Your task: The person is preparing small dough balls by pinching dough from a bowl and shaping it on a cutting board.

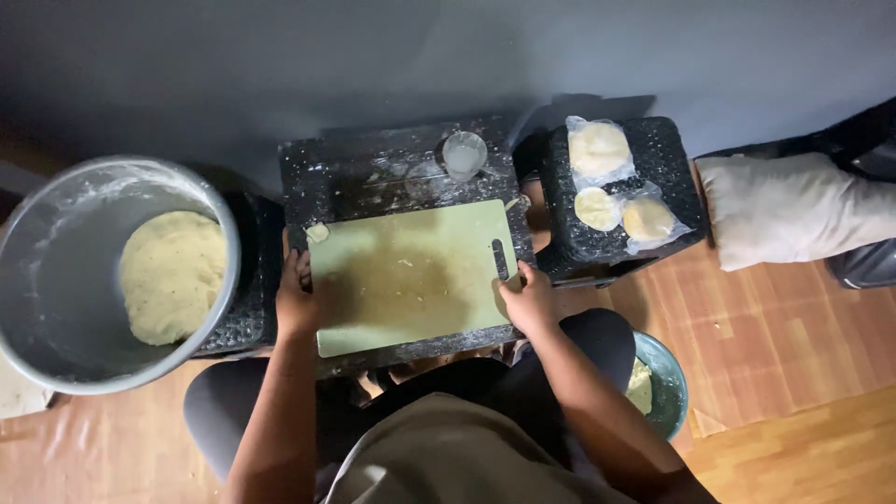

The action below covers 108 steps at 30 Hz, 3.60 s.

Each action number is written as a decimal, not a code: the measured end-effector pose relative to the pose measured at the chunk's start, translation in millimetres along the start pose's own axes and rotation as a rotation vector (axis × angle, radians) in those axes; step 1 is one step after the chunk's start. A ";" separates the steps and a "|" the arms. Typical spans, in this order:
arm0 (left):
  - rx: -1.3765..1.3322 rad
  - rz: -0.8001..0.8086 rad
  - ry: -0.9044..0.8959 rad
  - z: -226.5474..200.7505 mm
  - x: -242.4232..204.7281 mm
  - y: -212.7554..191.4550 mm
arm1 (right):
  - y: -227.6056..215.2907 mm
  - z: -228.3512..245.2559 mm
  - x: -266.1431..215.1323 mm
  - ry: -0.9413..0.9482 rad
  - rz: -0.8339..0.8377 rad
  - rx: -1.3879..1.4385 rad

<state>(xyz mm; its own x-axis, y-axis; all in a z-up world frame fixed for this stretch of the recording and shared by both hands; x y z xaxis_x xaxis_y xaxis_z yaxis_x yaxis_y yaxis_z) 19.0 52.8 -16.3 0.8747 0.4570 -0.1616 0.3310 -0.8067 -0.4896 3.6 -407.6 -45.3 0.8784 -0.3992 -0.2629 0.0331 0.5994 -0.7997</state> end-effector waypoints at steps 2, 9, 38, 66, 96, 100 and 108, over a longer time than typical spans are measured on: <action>0.007 0.005 0.032 10.3 6.3 8.3 | -5.4 1.5 -1.5 0.005 -0.004 -0.026; -0.077 -0.011 0.089 27.2 4.3 10.5 | -59.2 50.3 -27.6 -0.005 -0.033 0.046; -0.133 0.032 0.343 -63.4 -102.4 15.2 | -138.2 -64.7 162.7 0.020 -0.368 -0.299; -1.268 0.571 -0.222 -171.7 -187.9 54.7 | -139.6 208.0 -182.8 -0.810 -0.100 0.600; -1.372 0.242 -0.620 -131.7 -170.2 57.5 | -49.0 66.6 -107.2 0.385 0.068 1.414; -1.315 0.182 -0.558 -125.7 -160.9 43.2 | -129.2 47.9 -47.3 0.219 -0.202 1.176; -1.204 0.295 -0.319 -125.5 -153.4 51.9 | -203.5 80.8 22.6 -0.387 -0.418 0.034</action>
<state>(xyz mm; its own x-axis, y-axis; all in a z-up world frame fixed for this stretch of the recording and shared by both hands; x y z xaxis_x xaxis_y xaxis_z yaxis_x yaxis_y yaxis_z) -53.5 -106.2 90.6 0.9013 0.1378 -0.4107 0.3965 -0.6445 0.6538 55.3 -482.5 155.1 0.8977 -0.3281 0.2942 0.4252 0.4694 -0.7738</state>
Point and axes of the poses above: each hand's wrist, its own x-axis towards the middle knuckle, its own y-axis out of the palm, z = x × y, the point moved 10 cm from there along x, towards the middle knuckle, and after that the axes turned 5 degrees about -z, right-handed, at the moved point
